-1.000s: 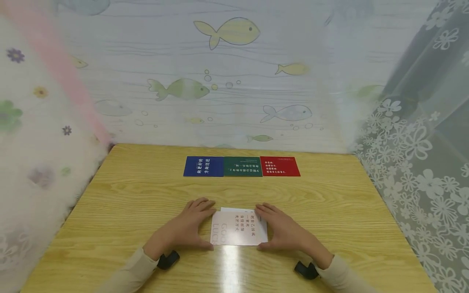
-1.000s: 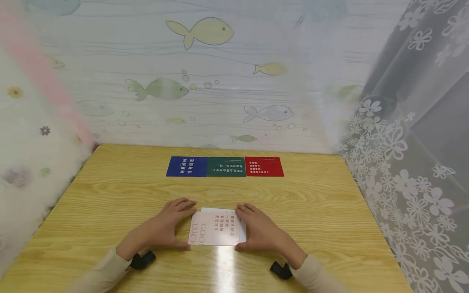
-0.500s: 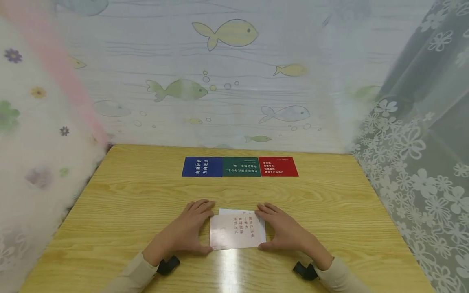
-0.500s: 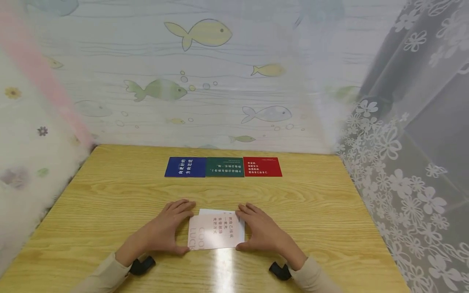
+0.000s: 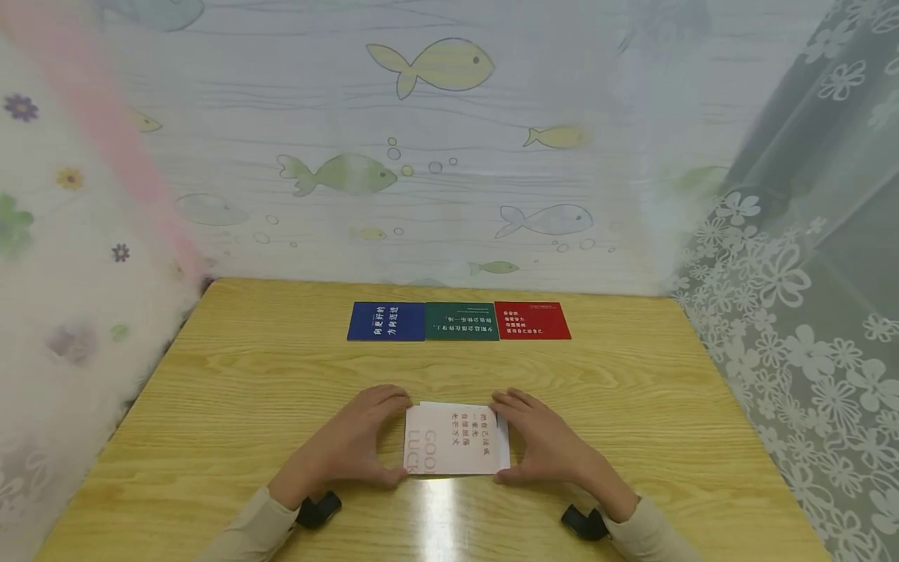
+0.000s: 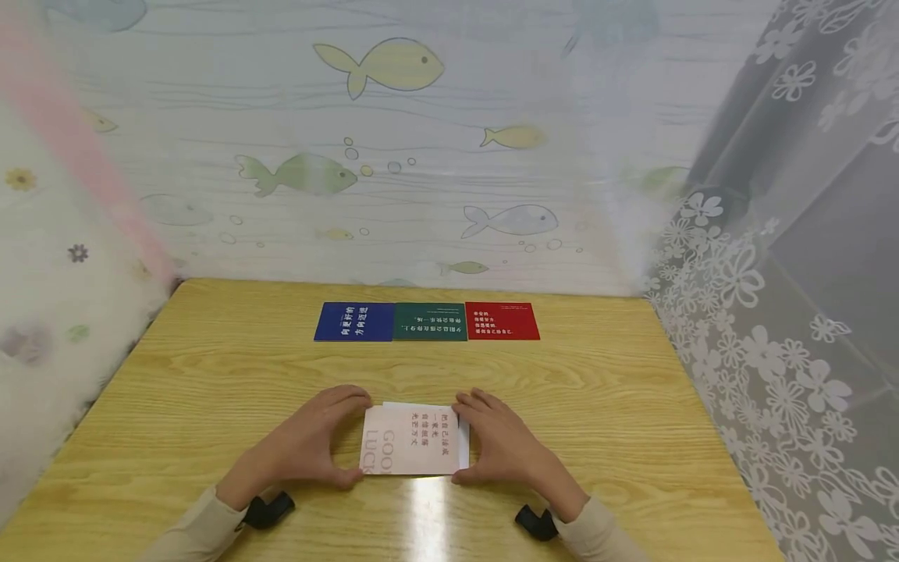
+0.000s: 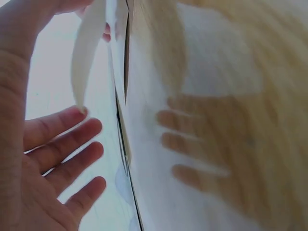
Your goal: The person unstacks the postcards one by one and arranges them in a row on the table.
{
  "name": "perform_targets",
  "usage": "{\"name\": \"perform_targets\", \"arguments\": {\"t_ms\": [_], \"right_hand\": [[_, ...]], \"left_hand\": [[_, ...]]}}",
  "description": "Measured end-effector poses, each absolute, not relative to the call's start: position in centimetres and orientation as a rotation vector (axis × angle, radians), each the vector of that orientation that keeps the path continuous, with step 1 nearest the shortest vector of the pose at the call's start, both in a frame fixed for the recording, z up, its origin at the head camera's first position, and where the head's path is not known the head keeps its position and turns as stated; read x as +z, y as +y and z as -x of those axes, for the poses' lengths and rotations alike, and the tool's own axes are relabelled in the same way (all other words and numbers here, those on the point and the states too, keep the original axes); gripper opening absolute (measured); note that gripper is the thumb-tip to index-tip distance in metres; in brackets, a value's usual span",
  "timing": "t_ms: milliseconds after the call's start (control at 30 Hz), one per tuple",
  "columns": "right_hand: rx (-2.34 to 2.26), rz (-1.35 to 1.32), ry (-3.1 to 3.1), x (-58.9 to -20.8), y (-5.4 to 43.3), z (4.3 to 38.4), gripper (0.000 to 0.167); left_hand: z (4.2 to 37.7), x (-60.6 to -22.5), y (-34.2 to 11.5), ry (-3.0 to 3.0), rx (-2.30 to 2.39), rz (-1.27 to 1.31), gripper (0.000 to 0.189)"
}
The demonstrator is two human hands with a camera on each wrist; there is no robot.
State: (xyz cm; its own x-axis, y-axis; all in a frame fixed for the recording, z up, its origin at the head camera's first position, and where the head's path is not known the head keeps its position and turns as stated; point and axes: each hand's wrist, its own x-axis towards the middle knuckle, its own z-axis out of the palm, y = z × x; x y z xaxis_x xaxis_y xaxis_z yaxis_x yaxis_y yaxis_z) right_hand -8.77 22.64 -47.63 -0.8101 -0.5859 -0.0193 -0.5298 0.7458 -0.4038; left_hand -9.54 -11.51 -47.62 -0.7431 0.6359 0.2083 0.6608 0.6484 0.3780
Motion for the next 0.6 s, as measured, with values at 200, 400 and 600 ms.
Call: {"name": "perform_targets", "arguments": {"t_ms": [200,400,600], "right_hand": [[-0.729,0.912,2.924,-47.2,23.0,8.9,0.102],[-1.036,1.019,2.873,-46.9,23.8,9.1,0.104],[-1.395,1.172,2.688,-46.8,24.1,9.0,0.103]], "left_hand": [[9.4,-47.6,-12.0,-2.759,-0.878,1.022,0.092],[9.2,-47.3,-12.6,-2.68,-1.145,1.073,0.098],[8.9,-46.8,-12.8,-2.6,-1.315,1.165,0.108]]}}
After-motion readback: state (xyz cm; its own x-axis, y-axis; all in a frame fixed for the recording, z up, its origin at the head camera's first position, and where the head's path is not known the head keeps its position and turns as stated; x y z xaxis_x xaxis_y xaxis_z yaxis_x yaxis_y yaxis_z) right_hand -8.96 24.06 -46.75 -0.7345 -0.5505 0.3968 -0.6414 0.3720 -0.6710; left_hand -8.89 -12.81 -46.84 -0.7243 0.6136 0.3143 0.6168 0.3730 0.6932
